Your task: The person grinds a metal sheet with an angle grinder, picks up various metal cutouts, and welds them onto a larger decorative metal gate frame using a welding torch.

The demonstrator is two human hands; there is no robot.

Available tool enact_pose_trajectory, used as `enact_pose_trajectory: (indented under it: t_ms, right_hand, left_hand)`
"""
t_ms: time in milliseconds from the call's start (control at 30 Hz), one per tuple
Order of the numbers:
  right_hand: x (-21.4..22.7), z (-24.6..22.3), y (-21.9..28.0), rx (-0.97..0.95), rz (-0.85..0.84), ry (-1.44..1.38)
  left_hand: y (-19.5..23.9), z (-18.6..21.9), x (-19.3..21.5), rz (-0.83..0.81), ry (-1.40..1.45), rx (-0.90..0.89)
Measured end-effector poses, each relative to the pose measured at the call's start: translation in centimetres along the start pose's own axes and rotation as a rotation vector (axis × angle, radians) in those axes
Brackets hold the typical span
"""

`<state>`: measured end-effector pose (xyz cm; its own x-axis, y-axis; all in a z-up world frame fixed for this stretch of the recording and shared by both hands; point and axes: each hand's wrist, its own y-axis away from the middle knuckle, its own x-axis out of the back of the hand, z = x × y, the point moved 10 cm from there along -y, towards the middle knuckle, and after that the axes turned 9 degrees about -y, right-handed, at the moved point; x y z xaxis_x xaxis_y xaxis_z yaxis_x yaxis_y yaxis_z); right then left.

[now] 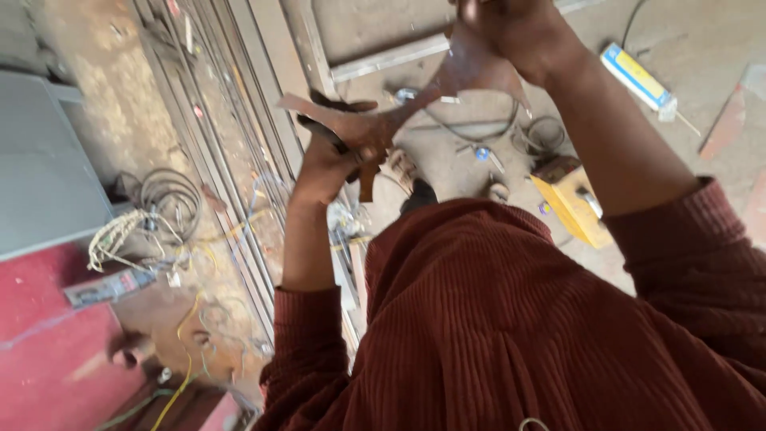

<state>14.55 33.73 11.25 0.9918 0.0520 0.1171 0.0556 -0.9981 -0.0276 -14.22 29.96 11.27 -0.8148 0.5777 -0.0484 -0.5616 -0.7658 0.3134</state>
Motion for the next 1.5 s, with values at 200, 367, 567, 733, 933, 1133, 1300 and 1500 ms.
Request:
enact_pose_trajectory:
  t_ms: [200,367,567,733,933,1133,1300,1500]
  right_hand:
    - [-3.4,-0.7,-1.6,-0.411,0.027,-0.257]
    - [-5.1,-0.1,-3.5,-0.316,0.024,-0.242]
    - [-5.3,0.7,-6.6,-0.245,0.055,-0.187]
    - [-4.5,0.2,-13.7,-0.128,0.058,0.023]
    - [0.0,11.4,-24.8,-0.551,-0.006,-0.403]
    - [2.5,19.9,-40.4,-0.542,-0.37,0.105]
    - [6.1,24.5,-51.0,-0.646,-0.38,-0.007]
    - [10.9,28.9,-60.6,-0.736,-0.227,-0.262]
  left_hand:
    - [-1.2,-1.6,4.6,0.023,-0.065,-0.078]
    - [-0.7,-4.4,6.3,0.014,-0.162,0.04]
    - [-2.2,-4.3,7.6,0.108,-0.066,0.034]
    - [-7.1,-0.3,10.4,0.226,-0.142,-0.076]
    - [-17.5,-3.2,16.9,0.316,0.012,0.131]
    - [-33.2,-2.3,23.5,0.413,0.199,0.303]
    - [-43.7,-2.7,29.0,0.436,-0.13,0.628]
    - [-55.2,-2.3,40.3,0.61,-0.04,0.388]
